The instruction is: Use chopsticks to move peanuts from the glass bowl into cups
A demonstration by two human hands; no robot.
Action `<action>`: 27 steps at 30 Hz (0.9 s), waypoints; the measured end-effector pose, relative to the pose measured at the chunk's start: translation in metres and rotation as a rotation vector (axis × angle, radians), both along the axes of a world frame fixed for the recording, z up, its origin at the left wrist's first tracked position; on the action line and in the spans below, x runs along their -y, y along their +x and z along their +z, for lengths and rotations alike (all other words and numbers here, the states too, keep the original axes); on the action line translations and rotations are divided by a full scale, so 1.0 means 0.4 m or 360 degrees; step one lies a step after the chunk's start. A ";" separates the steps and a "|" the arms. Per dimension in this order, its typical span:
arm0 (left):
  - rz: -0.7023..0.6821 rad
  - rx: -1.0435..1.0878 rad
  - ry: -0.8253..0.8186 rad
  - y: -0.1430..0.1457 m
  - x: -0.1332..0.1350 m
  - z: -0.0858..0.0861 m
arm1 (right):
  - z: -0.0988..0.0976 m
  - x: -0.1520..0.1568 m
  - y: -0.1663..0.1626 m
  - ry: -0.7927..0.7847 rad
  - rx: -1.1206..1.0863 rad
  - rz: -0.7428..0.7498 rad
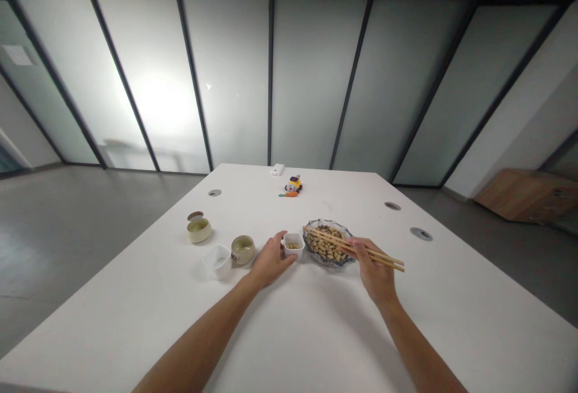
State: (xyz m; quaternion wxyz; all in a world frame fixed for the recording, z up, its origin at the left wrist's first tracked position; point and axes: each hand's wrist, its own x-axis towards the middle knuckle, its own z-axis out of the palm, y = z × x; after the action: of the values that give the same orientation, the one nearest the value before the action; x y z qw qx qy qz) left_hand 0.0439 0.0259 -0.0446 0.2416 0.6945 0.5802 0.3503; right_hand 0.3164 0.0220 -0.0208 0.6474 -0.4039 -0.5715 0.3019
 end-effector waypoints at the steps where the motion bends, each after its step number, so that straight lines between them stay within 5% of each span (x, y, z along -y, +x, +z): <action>1: 0.0000 0.0001 0.0007 0.000 0.000 -0.001 | 0.004 0.004 -0.005 -0.0008 0.0027 0.0030; 8: 0.0010 0.0045 0.0065 -0.005 -0.003 -0.014 | 0.009 0.005 0.008 0.0000 0.0208 -0.0158; 20: -0.0007 0.0022 0.0033 -0.006 -0.005 -0.013 | 0.018 -0.008 0.043 0.0416 0.0672 -0.0538; 27: 0.0007 0.0056 0.0049 -0.005 -0.004 -0.014 | 0.004 -0.020 0.055 0.0522 0.0751 -0.0463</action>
State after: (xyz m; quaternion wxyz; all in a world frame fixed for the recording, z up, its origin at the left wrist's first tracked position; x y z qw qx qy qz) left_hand 0.0419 0.0276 -0.0503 0.2402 0.6905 0.5719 0.3720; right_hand 0.3384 0.0301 -0.0190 0.5899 -0.4304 -0.6832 0.0080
